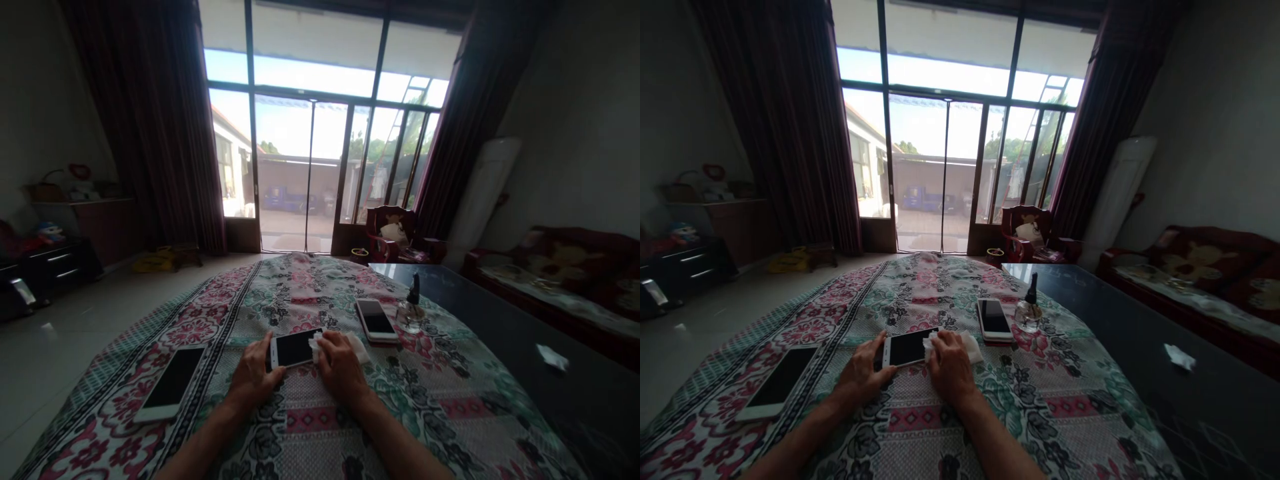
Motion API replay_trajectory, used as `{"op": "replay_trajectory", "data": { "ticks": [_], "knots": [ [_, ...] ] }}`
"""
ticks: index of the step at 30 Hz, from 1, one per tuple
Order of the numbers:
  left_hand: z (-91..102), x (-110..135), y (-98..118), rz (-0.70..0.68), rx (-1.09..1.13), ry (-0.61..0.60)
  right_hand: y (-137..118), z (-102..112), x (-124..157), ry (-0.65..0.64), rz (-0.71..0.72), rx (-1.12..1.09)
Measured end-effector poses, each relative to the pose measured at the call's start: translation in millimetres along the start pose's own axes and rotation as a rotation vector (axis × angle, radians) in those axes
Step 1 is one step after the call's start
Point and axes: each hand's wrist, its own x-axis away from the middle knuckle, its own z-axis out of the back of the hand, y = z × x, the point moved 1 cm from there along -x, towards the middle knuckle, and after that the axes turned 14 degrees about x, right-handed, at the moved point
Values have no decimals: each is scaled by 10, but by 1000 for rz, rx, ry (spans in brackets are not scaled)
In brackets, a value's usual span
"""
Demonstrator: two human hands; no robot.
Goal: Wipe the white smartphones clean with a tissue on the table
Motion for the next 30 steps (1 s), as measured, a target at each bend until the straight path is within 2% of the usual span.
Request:
{"op": "replay_trajectory", "data": {
  "ticks": [5, 10, 15, 25, 27, 30],
  "knots": [
    [-152, -36, 52, -15, 23, 33, 34, -38, 7, 23, -87, 47],
    [-182, -39, -46, -31, -63, 63, 32, -57, -21, -16, -108, 120],
    [-206, -44, -87, -55, -143, 48, -18, -83, -163, -48, -105, 185],
    [-189, -47, -91, -44, -125, 26, -603, -363, -342, -139, -1, 118],
    [-187, -46, -94, -44, -117, 25, -568, -343, -334, -126, 6, 111],
    [-181, -43, -80, -40, -119, 21, -317, -244, -312, -72, -63, 152]
  ]
}}
